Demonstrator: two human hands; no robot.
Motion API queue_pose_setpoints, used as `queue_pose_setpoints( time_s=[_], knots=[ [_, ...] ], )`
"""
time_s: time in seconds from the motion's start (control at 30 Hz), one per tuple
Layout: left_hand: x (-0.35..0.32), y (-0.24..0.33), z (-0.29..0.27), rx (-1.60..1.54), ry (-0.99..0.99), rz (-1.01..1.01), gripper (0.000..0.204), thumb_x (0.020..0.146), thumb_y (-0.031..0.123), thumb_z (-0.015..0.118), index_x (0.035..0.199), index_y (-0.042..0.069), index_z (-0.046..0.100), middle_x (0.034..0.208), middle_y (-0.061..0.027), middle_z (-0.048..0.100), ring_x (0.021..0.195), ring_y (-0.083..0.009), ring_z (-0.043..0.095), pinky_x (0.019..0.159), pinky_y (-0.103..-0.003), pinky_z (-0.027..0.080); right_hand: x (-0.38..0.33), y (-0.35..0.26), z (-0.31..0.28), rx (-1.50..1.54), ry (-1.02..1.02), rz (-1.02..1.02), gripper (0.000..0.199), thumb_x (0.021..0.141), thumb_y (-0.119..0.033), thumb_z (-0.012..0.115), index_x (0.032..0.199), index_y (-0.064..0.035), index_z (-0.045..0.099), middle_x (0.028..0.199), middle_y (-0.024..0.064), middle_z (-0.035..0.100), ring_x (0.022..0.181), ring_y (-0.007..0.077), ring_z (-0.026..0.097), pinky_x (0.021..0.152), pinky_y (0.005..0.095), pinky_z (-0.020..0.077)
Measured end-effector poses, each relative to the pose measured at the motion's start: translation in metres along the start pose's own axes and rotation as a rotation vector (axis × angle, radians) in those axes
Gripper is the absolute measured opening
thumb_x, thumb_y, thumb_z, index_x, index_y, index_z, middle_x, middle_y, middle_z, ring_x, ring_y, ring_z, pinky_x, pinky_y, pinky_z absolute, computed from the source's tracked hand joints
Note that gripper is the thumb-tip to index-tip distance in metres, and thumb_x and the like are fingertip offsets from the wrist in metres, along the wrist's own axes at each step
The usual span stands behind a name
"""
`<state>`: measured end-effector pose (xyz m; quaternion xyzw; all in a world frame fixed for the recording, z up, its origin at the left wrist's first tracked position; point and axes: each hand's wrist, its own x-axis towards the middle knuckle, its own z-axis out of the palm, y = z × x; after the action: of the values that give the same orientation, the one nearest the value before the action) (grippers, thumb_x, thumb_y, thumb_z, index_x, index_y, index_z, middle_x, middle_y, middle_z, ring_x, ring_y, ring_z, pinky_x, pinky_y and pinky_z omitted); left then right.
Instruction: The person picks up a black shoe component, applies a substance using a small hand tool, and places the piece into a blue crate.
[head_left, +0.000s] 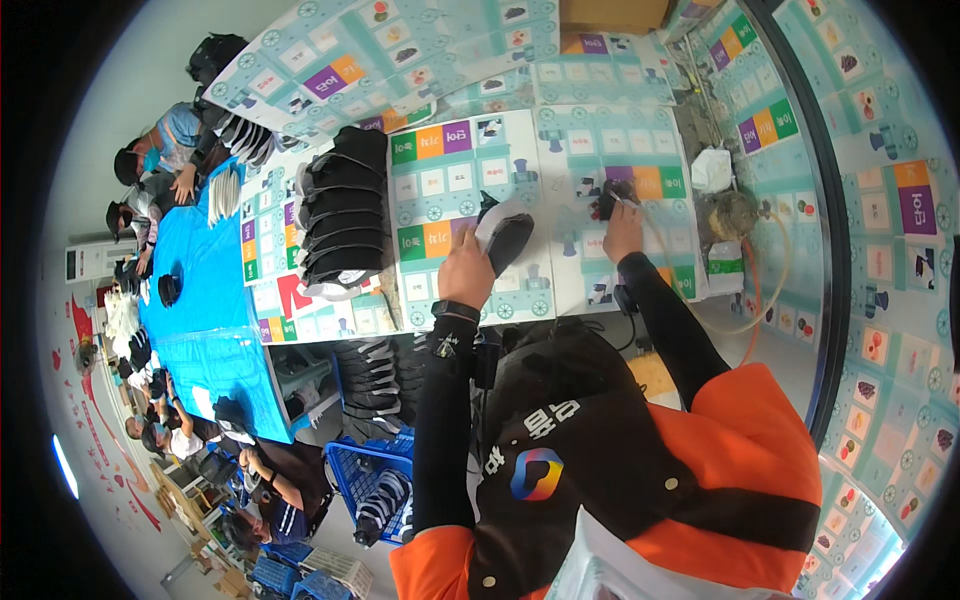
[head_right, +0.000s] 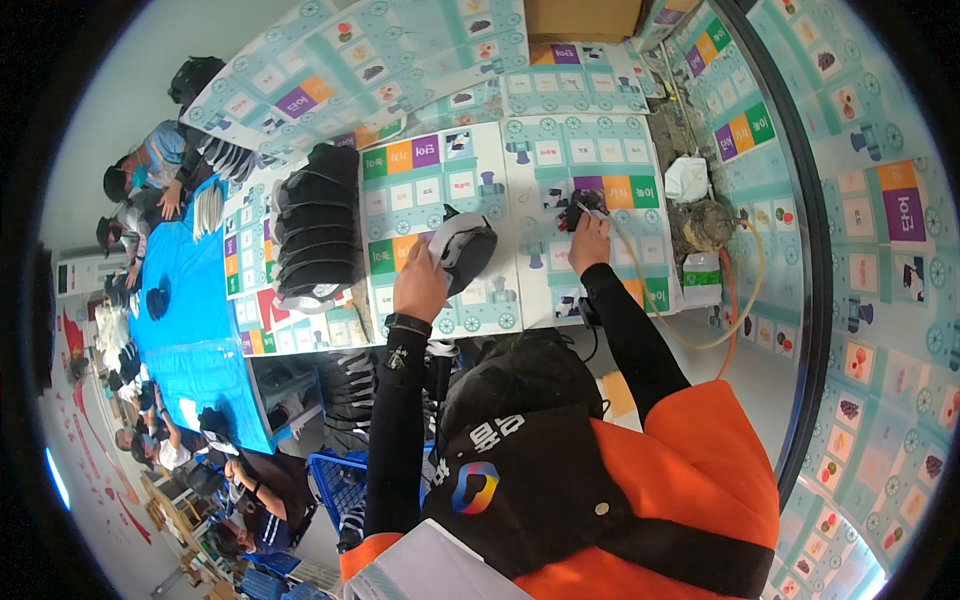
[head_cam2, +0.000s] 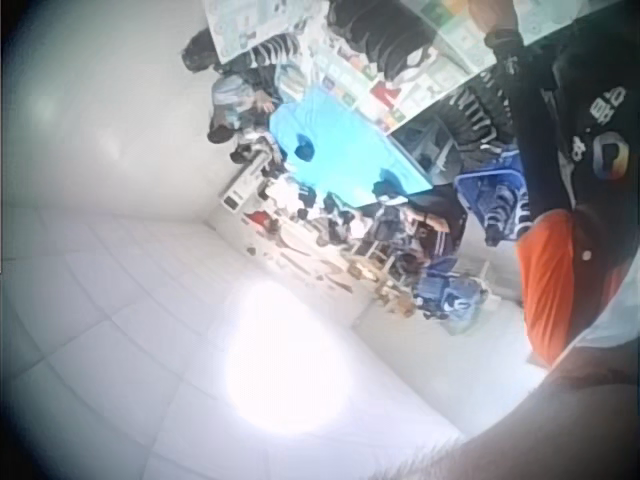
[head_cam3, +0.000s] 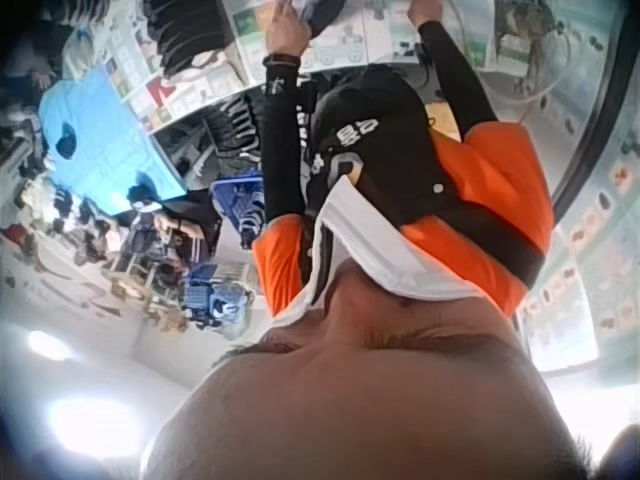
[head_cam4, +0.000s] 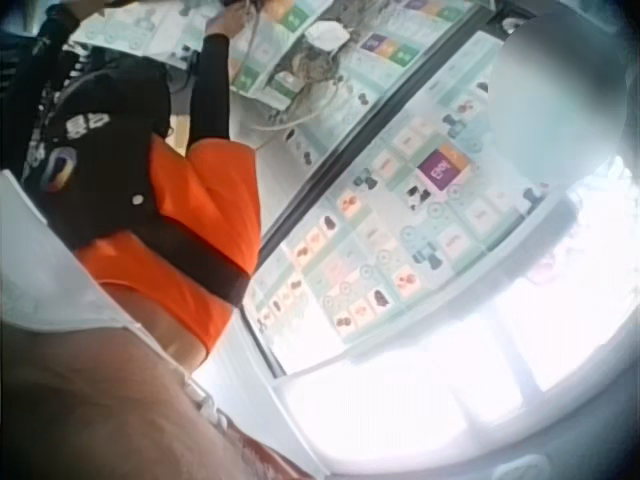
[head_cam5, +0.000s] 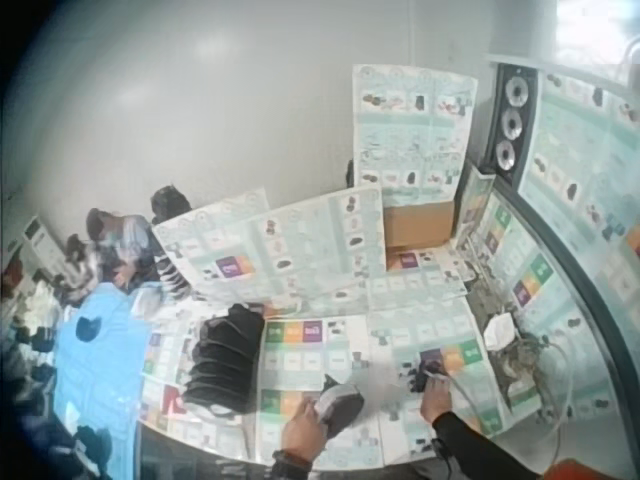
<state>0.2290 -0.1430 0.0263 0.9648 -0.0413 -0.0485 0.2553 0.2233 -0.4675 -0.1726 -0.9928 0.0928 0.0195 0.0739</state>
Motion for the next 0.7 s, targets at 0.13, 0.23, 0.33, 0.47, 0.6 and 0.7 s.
queue_pose_setpoints(
  time_s=[0.13, 0.23, 0.33, 0.47, 0.6, 0.7],
  knots=[
    [0.007, 0.005, 0.017, 0.019, -0.08, 0.013, 0.041, 0.092, 0.013, 0.06, 0.129, -0.004, 0.058, 0.134, -0.0227, 0.061, 0.107, -0.0433, 0.066, 0.091, -0.05, 0.055, 0.007, 0.005, 0.007, -0.002, 0.263, 0.044, 0.054, 0.076, -0.004, 0.071, 0.124, 0.0037, 0.048, 0.125, 0.0184, 0.048, 0.122, 0.0379, 0.049, 0.087, 0.0409, 0.059],
    [0.017, 0.004, 0.015, 0.003, -0.08, 0.029, 0.039, 0.093, 0.016, 0.06, 0.127, -0.004, 0.059, 0.125, -0.0247, 0.065, 0.106, -0.0448, 0.066, 0.09, -0.05, 0.055, 0.015, 0.008, 0.005, -0.023, 0.028, 0.154, 0.055, 0.074, -0.007, 0.074, 0.122, 0.0038, 0.048, 0.125, 0.0191, 0.047, 0.122, 0.0389, 0.05, 0.088, 0.0403, 0.0587],
    [0.025, 0.011, 0.007, 0.004, -0.104, -0.009, 0.036, 0.094, 0.017, 0.061, 0.123, -0.005, 0.061, 0.12, -0.027, 0.066, 0.104, -0.0461, 0.065, 0.09, -0.051, 0.054, 0.025, 0.028, 0.01, 0.056, 0.026, 0.183, 0.049, 0.075, -0.012, 0.075, 0.116, 0.0039, 0.053, 0.119, 0.0191, 0.053, 0.121, 0.0378, 0.052, 0.085, 0.0406, 0.0579],
    [0.019, 0.016, 0.006, 0.056, -0.089, -0.092, 0.029, 0.094, 0.016, 0.062, 0.113, -0.007, 0.062, 0.114, -0.0281, 0.066, 0.102, -0.047, 0.065, 0.088, -0.051, 0.054, -0.01, 0.001, -0.05, 1.095, -0.341, 0.349, 0.037, 0.082, -0.008, 0.064, 0.119, -0.0023, 0.066, 0.095, 0.0107, 0.069, 0.081, 0.0215, 0.07, 0.061, 0.0362, 0.0574],
    [0.016, 0.018, 0.018, 0.03, -0.113, -0.038, 0.032, 0.094, 0.02, 0.063, 0.112, -0.007, 0.062, 0.11, -0.0283, 0.067, 0.101, -0.0479, 0.066, 0.087, -0.052, 0.054, -0.049, -0.053, -0.097, 1.4, -0.679, 0.25, 0.029, 0.085, -0.008, 0.055, 0.11, -0.0027, 0.07, 0.086, 0.0073, 0.071, 0.071, 0.016, 0.067, 0.054, 0.0322, 0.056],
    [0.017, 0.03, 0.026, 0.017, -0.15, -0.008, 0.034, 0.095, 0.023, 0.062, 0.112, -0.006, 0.063, 0.108, -0.0281, 0.067, 0.097, -0.0484, 0.066, 0.085, -0.054, 0.054, -0.053, -0.063, -0.112, 1.104, -0.69, 0.137, 0.022, 0.085, -0.01, 0.055, 0.1, -0.0005, 0.069, 0.084, 0.0137, 0.072, 0.068, 0.0232, 0.068, 0.055, 0.0381, 0.0537]
  ],
)
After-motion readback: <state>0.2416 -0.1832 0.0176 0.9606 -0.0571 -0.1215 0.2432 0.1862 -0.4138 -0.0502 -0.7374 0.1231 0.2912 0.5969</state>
